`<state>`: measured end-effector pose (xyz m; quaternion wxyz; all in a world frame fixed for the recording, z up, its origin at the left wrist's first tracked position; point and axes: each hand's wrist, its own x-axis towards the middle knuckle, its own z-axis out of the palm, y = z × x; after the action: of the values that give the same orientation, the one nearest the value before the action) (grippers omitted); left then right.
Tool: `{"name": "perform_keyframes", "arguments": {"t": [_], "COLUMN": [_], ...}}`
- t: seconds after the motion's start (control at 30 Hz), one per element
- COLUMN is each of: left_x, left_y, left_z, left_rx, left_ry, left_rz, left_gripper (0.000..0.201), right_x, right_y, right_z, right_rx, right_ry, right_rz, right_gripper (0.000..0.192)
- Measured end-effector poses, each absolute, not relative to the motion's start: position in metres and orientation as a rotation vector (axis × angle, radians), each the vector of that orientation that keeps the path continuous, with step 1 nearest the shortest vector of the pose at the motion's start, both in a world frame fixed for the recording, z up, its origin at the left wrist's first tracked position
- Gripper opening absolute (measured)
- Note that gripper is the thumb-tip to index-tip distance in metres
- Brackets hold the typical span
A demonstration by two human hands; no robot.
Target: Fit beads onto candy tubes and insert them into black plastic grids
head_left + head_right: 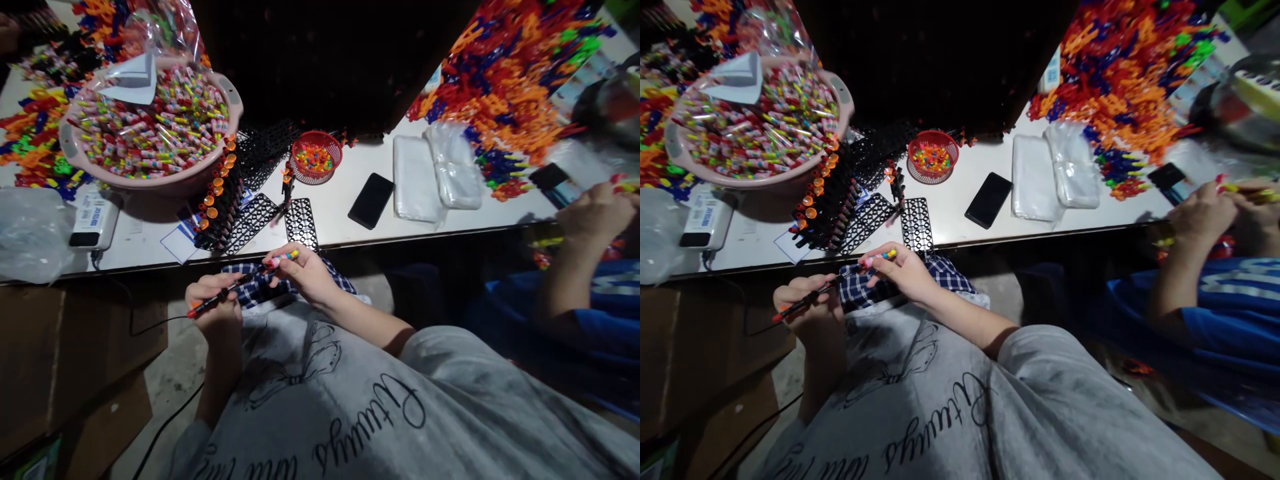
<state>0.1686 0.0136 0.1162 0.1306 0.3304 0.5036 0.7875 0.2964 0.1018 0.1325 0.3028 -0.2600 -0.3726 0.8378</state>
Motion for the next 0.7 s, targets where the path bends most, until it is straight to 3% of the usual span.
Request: {"name": "perform_keyframes", "arguments": {"t": [0.17,0.7], "left_x": [0.166,0.171], "left_y": [0.008,0.006], "left_z": [0.123,0.127], "left_rx": [1.088,1.157], "left_ry": [1.318,1.374], "left_rz": [2.256,2.218], "left_gripper": [0.03,0.039], "right_x": [0.3,0.309], "right_y": [0.106,0.105], "right_z": [0.138,0.144], "right_rx": [-0.589,-0.517], "right_ry": [-0.961,-1.025], "right_rz": [2.305,2.297], "right_gripper": [0.039,0.033]}}
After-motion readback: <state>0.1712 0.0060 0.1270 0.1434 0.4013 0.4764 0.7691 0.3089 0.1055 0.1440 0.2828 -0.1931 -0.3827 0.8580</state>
